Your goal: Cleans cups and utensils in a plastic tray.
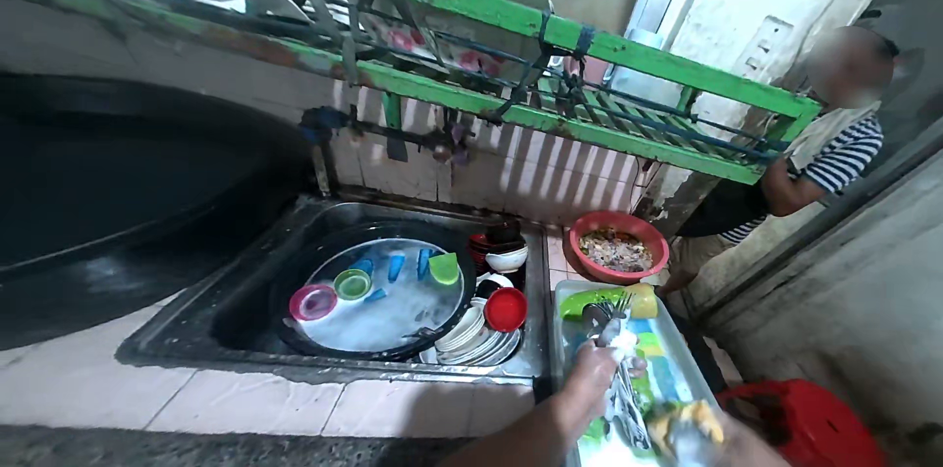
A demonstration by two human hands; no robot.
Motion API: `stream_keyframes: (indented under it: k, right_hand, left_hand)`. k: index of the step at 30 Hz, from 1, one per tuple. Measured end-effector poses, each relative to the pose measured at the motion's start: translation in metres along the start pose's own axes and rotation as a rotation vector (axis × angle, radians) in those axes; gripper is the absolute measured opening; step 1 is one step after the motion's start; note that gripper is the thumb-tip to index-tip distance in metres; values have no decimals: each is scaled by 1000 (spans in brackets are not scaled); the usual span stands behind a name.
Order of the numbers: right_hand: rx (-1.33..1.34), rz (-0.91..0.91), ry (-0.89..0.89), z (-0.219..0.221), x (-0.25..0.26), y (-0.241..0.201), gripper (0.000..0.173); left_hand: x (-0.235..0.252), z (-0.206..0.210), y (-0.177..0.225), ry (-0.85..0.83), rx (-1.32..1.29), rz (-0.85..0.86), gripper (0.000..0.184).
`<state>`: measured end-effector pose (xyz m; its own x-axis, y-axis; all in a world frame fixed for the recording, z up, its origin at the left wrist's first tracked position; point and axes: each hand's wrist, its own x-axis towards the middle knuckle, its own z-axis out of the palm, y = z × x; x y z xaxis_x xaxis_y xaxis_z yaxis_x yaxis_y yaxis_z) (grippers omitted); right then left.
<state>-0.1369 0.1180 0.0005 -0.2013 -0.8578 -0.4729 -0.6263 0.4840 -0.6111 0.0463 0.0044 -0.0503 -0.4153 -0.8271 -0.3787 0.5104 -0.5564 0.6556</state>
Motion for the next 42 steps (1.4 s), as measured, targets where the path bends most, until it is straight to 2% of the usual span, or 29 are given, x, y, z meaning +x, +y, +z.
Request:
stream_keyframes:
  k: [3,5,6,8,11,13,16,18,20,22,24,25,28,31,33,36,38,40,42]
  right_hand:
    - [211,-160,432,-3,8,-34,58]
    - [158,-308,517,20,18,-56,53]
    - [84,-375,493,37,23,-57,49]
    - [-112,-416,312,64,25,-46,46]
    - [-291,-524,80,71,16,-18,32]
    - [-154,-464,1,50,5,-15,33]
    - [360,-300,211,18,6,-24,57]
    - [479,-272,299,2,17,-35,67]
    - [436,-215,390,-2,27,-39,58]
    - [485,-179,502,2,35,-37,48]
    - [592,-182,546,18,40,-33,51]
    - [613,-186,498,28,41,-32,55]
    - [486,-144,398,42,46,-32,64]
    - [229,-97,565,17,58,-38,53]
    - [152,-124,636,11,61,-41,53]
    - [215,-211,495,32,52,-38,53]
    - [233,-179,424,31,55,-35,53]
    - [156,-176,506,15,62,-31,52]
    - [202,-224,682,-5,74,-24,51]
  left_hand:
    - [-3,6,-7,16,80,15,21]
    - [-8,5,-11,20,134,53,24]
    - [-9,4,-12,24,110,60,23]
    - [-9,0,-5,15,32,47,22]
    - [-5,-9,1,-27,19,44,21]
    - [-6,-6,0,-12,108,26,19]
    - [-12,-2,0,-34,334,-81,20]
    - [-15,0,-6,-155,402,-174,16]
    - [-17,3,-9,-236,450,-213,16]
    - [-16,4,-8,-223,471,-202,23]
    - [-13,3,-6,-181,488,-170,19]
    - [-12,2,-6,-169,497,-160,17]
    - [-9,1,-6,-123,535,-168,22]
    - [-7,-2,-12,-133,555,-170,24]
    - [-8,0,-12,-130,556,-169,23]
    - [-12,2,-6,-104,539,-166,25]
    - [-13,1,-4,-105,575,-165,25]
    - [-13,2,-6,-107,605,-169,25]
    - [-12,3,-7,-93,575,-173,22]
